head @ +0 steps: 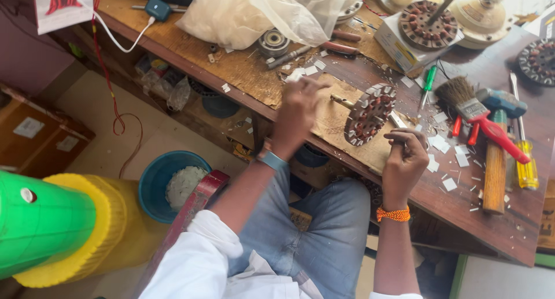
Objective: The person cuts small white rectangular pieces with scissors and inserts them into slots on a circular copper-wound stator. They use pliers to adjust the stator and repeat the cutting and insertion process throughout the clip.
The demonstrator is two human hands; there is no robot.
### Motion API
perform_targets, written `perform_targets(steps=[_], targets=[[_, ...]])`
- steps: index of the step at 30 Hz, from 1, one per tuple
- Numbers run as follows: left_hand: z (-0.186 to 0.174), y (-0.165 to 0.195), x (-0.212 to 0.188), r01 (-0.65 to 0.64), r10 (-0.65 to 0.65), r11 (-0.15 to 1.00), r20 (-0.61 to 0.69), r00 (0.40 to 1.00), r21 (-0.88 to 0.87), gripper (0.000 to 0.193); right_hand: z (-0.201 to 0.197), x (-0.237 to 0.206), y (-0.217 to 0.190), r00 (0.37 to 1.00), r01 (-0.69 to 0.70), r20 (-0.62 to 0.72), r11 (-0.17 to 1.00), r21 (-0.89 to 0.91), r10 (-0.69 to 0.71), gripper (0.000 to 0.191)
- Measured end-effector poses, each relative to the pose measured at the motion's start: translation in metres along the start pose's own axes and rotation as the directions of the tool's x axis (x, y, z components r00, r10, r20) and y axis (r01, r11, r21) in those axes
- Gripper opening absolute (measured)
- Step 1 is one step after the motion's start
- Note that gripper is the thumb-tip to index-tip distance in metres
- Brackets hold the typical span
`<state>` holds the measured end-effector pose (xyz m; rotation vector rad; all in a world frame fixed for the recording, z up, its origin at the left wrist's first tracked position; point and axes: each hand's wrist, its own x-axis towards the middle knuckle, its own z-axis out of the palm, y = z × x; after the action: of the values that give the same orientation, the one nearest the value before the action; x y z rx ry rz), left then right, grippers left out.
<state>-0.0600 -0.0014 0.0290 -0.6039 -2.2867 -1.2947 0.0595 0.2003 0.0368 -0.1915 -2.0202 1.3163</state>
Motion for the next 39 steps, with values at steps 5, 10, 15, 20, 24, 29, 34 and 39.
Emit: perform_targets(steps=[5,10,15,20,24,29,34,39], targets=[[-0.052,-0.055,0.026,-0.308,0.244,0.882,0.212,0.946,0.358,0.038,-0.011,0.005,0.003,0.998,0.063,0.034,0.994,-0.088,-0.060,0.021],[-0.063,-0.046,0.018,-0.379,0.270,0.869,0.338,0.902,0.318,0.030,-0.013,0.012,0.002,0.998,-0.018,0.053,0.997,-0.071,0.022,0.022],[-0.080,-0.039,0.007,-0.399,0.311,0.907,0.426,0.850,0.135,0.051,-0.006,0.013,0.000,0.999,0.030,0.048,0.991,-0.127,-0.024,0.023],[-0.081,-0.058,-0.007,-0.357,0.293,0.932,0.451,0.843,0.063,0.038,-0.016,0.009,-0.003,0.965,0.214,-0.063,0.907,-0.363,-0.253,0.018],[-0.071,-0.069,-0.033,-0.392,0.354,0.917,0.306,0.884,0.070,0.027,-0.043,0.006,0.001,0.970,0.165,-0.091,0.882,-0.442,-0.227,0.008],[-0.070,-0.064,-0.063,-0.349,0.348,0.937,0.042,0.937,0.011,0.016,-0.056,0.006,0.008,0.999,-0.026,0.019,0.783,-0.621,0.049,0.018],[-0.087,-0.047,-0.066,0.013,-0.009,0.941,0.013,1.000,-0.339,0.008,-0.062,0.032,-0.003,0.945,0.092,0.257,0.588,-0.803,0.203,0.033],[-0.102,-0.030,-0.059,0.058,-0.041,0.929,0.053,0.998,-0.364,0.011,-0.060,0.056,-0.016,0.837,0.110,0.318,0.434,-0.894,0.444,0.056]])
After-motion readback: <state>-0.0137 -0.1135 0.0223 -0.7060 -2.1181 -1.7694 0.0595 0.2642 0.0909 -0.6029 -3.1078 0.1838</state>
